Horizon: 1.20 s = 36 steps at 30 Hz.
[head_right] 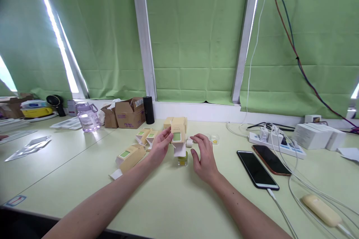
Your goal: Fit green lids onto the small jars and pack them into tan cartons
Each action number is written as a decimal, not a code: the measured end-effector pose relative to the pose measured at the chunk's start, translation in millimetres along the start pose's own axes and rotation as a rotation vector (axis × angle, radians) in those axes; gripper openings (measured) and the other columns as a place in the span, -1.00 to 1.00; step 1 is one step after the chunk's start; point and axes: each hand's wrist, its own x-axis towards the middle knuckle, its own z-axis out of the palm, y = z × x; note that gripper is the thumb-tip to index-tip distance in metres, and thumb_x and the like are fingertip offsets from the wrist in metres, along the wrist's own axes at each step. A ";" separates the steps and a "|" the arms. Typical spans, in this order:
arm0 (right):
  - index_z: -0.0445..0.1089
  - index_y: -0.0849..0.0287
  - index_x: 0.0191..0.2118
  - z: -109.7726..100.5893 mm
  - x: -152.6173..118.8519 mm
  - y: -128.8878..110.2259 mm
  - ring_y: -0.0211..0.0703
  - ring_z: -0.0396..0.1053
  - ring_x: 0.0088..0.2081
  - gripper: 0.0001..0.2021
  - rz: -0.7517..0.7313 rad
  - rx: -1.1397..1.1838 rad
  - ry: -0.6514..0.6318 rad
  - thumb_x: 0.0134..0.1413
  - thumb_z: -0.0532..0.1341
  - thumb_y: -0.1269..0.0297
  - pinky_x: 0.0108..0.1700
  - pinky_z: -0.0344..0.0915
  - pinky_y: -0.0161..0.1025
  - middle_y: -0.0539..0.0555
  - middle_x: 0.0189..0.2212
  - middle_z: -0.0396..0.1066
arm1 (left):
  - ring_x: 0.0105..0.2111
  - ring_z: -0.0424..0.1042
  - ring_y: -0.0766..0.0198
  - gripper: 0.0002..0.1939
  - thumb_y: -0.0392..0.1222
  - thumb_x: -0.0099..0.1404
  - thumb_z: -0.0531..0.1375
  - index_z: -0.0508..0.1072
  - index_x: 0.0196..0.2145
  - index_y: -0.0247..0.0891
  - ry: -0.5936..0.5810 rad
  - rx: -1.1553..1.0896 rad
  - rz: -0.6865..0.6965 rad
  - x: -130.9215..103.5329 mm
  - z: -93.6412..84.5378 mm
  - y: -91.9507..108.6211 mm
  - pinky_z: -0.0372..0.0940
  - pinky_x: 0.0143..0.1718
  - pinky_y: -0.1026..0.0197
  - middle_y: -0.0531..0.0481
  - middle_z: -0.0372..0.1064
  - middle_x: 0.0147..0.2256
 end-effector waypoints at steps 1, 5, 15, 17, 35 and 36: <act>0.22 0.00 0.22 -0.8 0.4 -3.4 0.14 0.25 0.19 -0.63 -0.016 0.023 0.001 0.34 0.07 0.31 0.20 0.27 0.18 0.22 0.13 0.24 | 0.09 0.45 0.02 -0.42 0.01 0.25 0.39 0.45 0.15 -0.26 0.012 0.006 -0.008 0.3 -1.1 -2.8 0.28 0.14 0.04 -0.21 0.51 0.04; 0.16 -0.02 0.28 -3.0 1.8 -14.3 0.12 0.23 0.21 -0.57 -0.060 0.099 -0.024 0.34 0.06 0.36 0.20 0.31 0.17 0.23 0.16 0.17 | 0.04 0.48 0.04 -0.33 0.03 0.22 0.42 0.39 0.18 -0.29 0.057 0.039 -0.034 0.5 -2.7 -8.5 0.31 0.11 0.05 -0.21 0.51 -0.04; 0.19 -0.10 0.29 0.6 0.7 -13.2 0.04 0.37 0.11 -0.54 0.011 0.250 -0.058 0.37 0.01 0.41 0.08 0.47 0.12 0.21 0.26 0.06 | -0.09 0.53 0.09 -0.32 0.12 0.20 0.41 0.28 0.12 -0.23 0.033 0.137 -0.078 -10.4 10.1 7.5 0.35 -0.07 0.13 -0.12 0.51 -0.15; 0.22 -0.11 0.27 1.2 0.6 -13.5 0.05 0.34 0.16 -0.55 0.021 0.288 -0.060 0.37 -0.01 0.41 0.10 0.48 0.12 0.19 0.27 0.05 | -0.12 0.54 0.10 -0.32 0.15 0.19 0.41 0.26 0.09 -0.21 0.028 0.149 -0.078 -10.8 10.7 6.9 0.35 -0.10 0.15 -0.10 0.52 -0.17; 0.40 -0.12 0.13 0.1 6.6 -10.9 -0.07 0.47 -0.06 -0.69 0.269 0.545 0.002 0.33 0.15 0.25 -0.15 0.54 -0.10 0.15 0.16 0.11 | -0.02 0.45 0.14 -0.50 -0.30 0.28 0.25 0.29 0.15 -0.06 -0.149 0.551 0.209 -19.0 4.4 6.2 0.39 -0.03 0.07 -0.14 0.20 0.20; 0.40 -0.12 0.13 0.1 6.9 -10.8 -0.06 0.48 -0.05 -0.69 0.275 0.558 0.001 0.32 0.17 0.24 -0.16 0.53 -0.11 0.14 0.15 0.11 | -0.02 0.45 0.14 -0.49 -0.31 0.27 0.25 0.31 0.15 -0.05 -0.168 0.567 0.209 -19.3 4.5 5.5 0.40 -0.02 0.06 -0.14 0.18 0.21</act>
